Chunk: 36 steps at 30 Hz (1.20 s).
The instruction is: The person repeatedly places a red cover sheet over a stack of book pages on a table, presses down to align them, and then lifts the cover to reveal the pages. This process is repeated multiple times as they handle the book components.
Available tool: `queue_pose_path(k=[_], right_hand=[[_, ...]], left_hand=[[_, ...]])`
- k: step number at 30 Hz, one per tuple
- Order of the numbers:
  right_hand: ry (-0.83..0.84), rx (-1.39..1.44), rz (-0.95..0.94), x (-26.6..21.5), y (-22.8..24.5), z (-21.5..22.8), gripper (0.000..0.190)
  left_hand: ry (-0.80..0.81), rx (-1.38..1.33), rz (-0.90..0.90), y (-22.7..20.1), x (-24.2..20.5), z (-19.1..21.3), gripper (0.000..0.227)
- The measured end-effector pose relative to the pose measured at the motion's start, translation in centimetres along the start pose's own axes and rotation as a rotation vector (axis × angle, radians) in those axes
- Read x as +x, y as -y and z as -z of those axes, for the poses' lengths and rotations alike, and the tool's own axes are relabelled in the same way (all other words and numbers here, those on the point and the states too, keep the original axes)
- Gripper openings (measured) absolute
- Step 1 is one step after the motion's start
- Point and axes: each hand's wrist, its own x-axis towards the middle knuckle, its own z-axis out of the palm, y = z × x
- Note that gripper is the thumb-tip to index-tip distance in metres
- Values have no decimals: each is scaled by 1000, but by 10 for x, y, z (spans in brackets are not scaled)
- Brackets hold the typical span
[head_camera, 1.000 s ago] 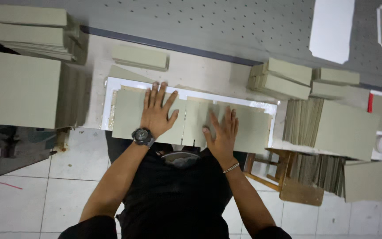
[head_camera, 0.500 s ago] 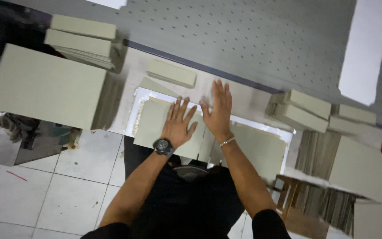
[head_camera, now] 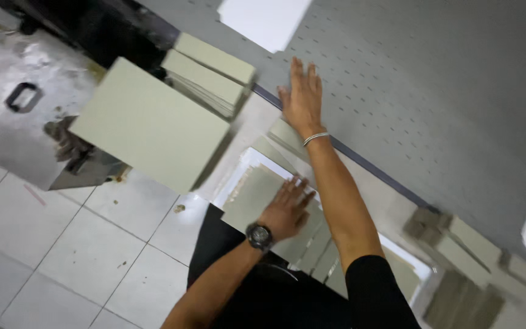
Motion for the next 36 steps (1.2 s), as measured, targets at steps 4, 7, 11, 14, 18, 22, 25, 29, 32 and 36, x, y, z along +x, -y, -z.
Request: queue_pose_path(k=[4,7,11,14,18,22,25,29,32,36], right_hand=[[158,-30,22,59,18,-23,68],[230,-39,11,84,40,-25,72],[251,-69,55,103,35,-45,74],[394,-249,-4,110,30,-60,73],[253,-269,11,111,34,-36,78],[-270,-412,99,109,-30,-15,79],[-433,-474,33,91,-43,51,59],[-429,-596,106,32,-2,188,45],[-494,-612,177,-14,39,292,48],[-448,-1634,286,-93,-39,381,29]], left_hand=[[159,-52,24,1,-1,0,69],[-23,-96,-43,-3,-1,15,55],[-63,-146,-39,-10,8,29,53],[-125,-182,-48,-10,5,26,50],[-123,-139,-44,-4,7,26,54],[25,-161,4,2,-3,1,63],[127,-103,38,-2,3,12,64],[116,-158,36,-1,-14,-4,64],[-158,-180,-51,11,-5,2,60],[2,-347,71,0,-8,25,70]])
